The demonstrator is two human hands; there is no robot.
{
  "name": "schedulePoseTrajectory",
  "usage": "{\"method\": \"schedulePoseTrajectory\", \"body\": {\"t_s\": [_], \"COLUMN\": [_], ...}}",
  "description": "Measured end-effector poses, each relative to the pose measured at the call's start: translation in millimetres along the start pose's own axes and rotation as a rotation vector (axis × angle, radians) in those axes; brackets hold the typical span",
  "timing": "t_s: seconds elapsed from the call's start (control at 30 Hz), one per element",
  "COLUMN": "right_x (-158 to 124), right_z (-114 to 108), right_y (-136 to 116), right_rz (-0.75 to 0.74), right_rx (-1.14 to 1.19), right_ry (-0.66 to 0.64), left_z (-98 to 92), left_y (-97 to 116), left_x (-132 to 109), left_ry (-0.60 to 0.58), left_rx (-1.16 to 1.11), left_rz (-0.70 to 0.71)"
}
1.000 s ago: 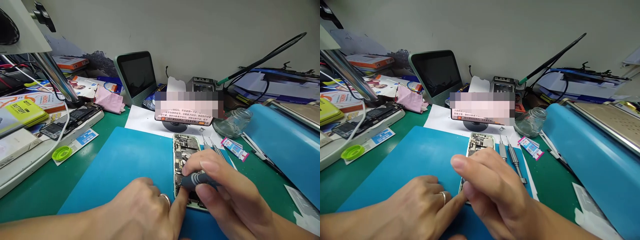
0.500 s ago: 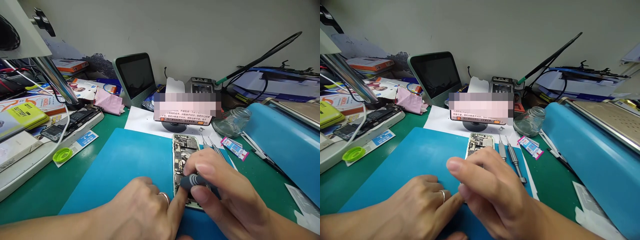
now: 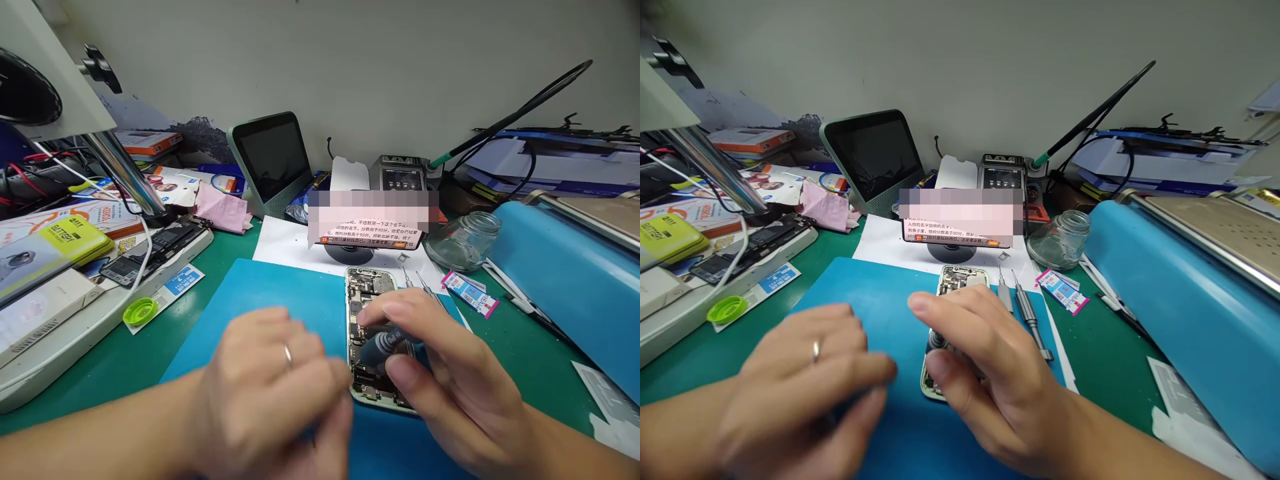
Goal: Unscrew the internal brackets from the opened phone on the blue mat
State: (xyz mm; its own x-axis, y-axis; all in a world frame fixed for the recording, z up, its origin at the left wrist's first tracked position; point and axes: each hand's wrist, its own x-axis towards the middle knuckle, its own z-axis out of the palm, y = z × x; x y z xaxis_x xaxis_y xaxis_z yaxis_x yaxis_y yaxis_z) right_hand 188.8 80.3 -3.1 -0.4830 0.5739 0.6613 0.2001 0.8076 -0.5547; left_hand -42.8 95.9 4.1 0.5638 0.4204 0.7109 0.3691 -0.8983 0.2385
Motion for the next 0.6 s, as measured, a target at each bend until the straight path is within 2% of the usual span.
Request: {"method": "schedulePoseTrajectory", "body": {"t_s": [0.07, 0.17, 0.27, 0.53, 0.6], "right_x": [1.5, 5.0, 6.7, 4.2, 4.6], "right_z": [0.6, 1.4, 2.6, 3.7, 3.4], "right_y": [0.7, 0.3, -0.4, -1.8, -2.3], "right_rz": [-0.009, -0.023, -0.018, -0.011, -0.01], "right_rx": [-0.013, -0.046, -0.069, -0.072, -0.072], "right_ry": [0.007, 0.013, 0.024, 0.032, 0.028], "left_z": [-3.3, -1.1, 3.7, 12.7, 14.0], "left_y": [-14.3, -34.3, -43.3, -48.6, -49.8], "left_x": [11.1, 24.1, 28.2, 27.8, 27.4], "left_ry": [-0.007, -0.158, -0.254, -0.307, -0.276], "left_rx": [0.042, 0.187, 0.278, 0.399, 0.425], "left_rz": [0.031, -0.024, -0.071, -0.172, -0.178]}}
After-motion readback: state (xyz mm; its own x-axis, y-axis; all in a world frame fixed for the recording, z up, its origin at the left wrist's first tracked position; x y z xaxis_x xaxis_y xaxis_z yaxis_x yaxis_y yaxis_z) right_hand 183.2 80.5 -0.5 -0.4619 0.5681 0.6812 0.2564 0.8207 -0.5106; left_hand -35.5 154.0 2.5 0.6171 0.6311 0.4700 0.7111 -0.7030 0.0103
